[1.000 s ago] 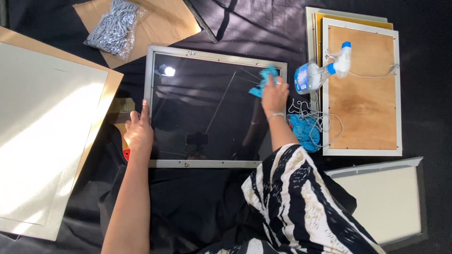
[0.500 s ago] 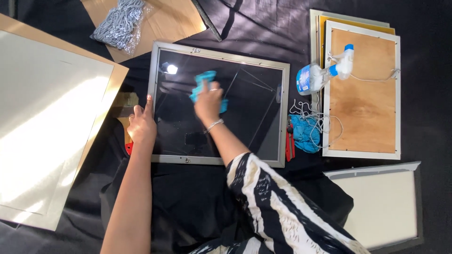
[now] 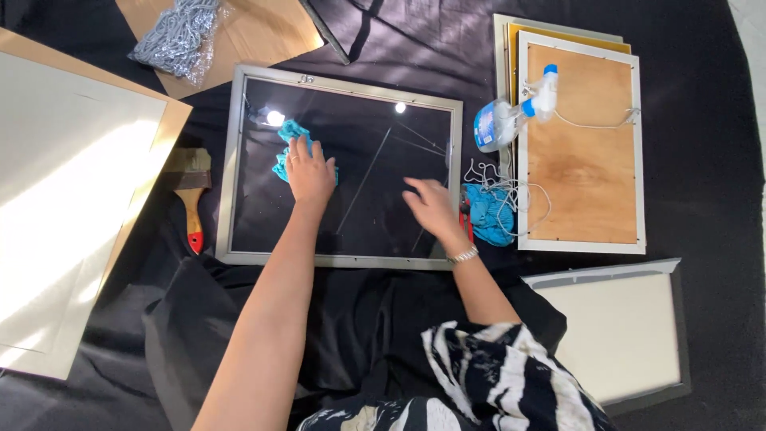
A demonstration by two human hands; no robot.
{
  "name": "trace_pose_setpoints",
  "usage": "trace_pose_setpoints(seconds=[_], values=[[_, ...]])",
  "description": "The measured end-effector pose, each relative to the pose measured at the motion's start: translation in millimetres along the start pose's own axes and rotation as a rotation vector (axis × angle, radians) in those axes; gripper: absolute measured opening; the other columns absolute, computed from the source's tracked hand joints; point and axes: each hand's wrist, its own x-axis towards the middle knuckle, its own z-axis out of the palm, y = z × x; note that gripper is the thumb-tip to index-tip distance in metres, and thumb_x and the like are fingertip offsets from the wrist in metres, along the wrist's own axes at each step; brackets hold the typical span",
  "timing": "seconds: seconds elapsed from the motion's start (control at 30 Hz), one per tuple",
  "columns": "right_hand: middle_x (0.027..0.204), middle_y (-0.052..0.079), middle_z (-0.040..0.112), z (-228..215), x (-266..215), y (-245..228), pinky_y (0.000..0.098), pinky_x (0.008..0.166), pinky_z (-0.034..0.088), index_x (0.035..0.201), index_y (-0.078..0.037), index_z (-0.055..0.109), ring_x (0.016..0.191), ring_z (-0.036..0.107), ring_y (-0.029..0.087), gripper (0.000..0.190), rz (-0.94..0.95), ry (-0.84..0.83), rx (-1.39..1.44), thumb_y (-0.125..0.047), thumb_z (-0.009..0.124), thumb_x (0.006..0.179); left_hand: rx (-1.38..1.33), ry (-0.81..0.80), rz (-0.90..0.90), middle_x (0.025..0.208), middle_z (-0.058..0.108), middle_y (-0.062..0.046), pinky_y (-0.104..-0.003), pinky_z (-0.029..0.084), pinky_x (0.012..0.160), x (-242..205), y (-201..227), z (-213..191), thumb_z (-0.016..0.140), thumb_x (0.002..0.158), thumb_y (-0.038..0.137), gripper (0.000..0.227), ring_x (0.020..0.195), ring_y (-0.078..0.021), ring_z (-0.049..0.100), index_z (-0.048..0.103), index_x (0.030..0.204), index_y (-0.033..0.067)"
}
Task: Wiping a glass pane inside a frame with a blue cloth to clean it.
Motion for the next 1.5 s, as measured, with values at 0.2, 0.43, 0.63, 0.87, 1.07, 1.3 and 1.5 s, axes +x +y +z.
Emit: trace_pose_setpoints(seconds=[0.2,0.43,0.63,0.87,1.07,1.3,1.5], values=[[0.138,0.02,0.058,5,-56,94,0.0527,0.114,0.034,0.142,-0.01,0.06,0.136,0.048,0.037,0.051,0.588,-0.017,-0.141,-0.041,0.061,0.101,0.261,0.037,0.27,0.131,0.062,-0.002,-0.041,0.053,0.098,-16,-59,-43,0.058,0.103,0.02,0.031,0.124,-0.0263,0.063,0.065,0.132,0.0289],[0.143,0.023,0.041,9,-36,64,0.0516,0.113,0.022,0.153,-0.01,0.042,0.135,0.038,0.042,0.066,0.704,0.131,-0.067,-0.039,0.06,0.097,0.448,0.15,0.136,0.134,0.061,0.002,-0.042,0.048,0.091,-61,-104,-98,0.057,0.098,0.021,0.037,0.114,-0.0238,0.06,0.062,0.134,0.0286],[0.141,0.008,0.039,35,-39,57,0.0481,0.096,0.034,0.15,-0.015,0.046,0.115,0.037,0.031,0.055,0.654,0.269,-0.36,-0.039,0.059,0.103,0.386,0.218,0.134,0.13,0.058,-0.01,-0.041,0.052,0.086,-33,-100,-53,0.073,0.085,0.018,0.053,0.108,-0.0296,0.058,0.062,0.136,0.0113],[0.133,0.003,0.048,56,-39,68,0.0432,0.085,0.037,0.14,-0.019,0.061,0.107,0.041,0.026,0.041,0.359,0.612,-0.607,-0.043,0.057,0.106,0.335,0.202,0.209,0.129,0.056,-0.018,-0.042,0.049,0.093,35,-124,-6,0.078,0.083,0.012,0.055,0.108,-0.0325,0.059,0.063,0.135,0.0044],[0.133,0.0,0.047,56,-43,78,0.0447,0.088,0.036,0.147,-0.028,0.058,0.113,0.04,0.027,0.043,0.384,0.565,-0.515,-0.04,0.056,0.106,0.327,0.124,0.22,0.131,0.058,-0.017,-0.042,0.048,0.097,9,-118,-37,0.075,0.086,0.01,0.05,0.109,-0.0328,0.061,0.064,0.134,0.0067],[0.13,-0.003,0.046,52,-41,74,0.0439,0.089,0.035,0.147,-0.037,0.058,0.115,0.041,0.027,0.042,0.379,0.545,-0.535,-0.042,0.056,0.105,0.323,0.131,0.164,0.125,0.058,-0.015,-0.043,0.053,0.087,-55,-102,-83,0.064,0.096,0.008,0.04,0.101,-0.0309,0.061,0.063,0.136,0.0083],[0.13,0.001,0.049,49,-40,66,0.043,0.088,0.035,0.143,-0.034,0.062,0.112,0.043,0.029,0.039,0.373,0.559,-0.508,-0.037,0.056,0.105,0.372,0.238,0.182,0.122,0.061,-0.014,-0.039,0.05,0.093,-19,-121,-49,0.059,0.095,0.015,0.054,0.106,-0.0288,0.06,0.055,0.147,0.0039]])
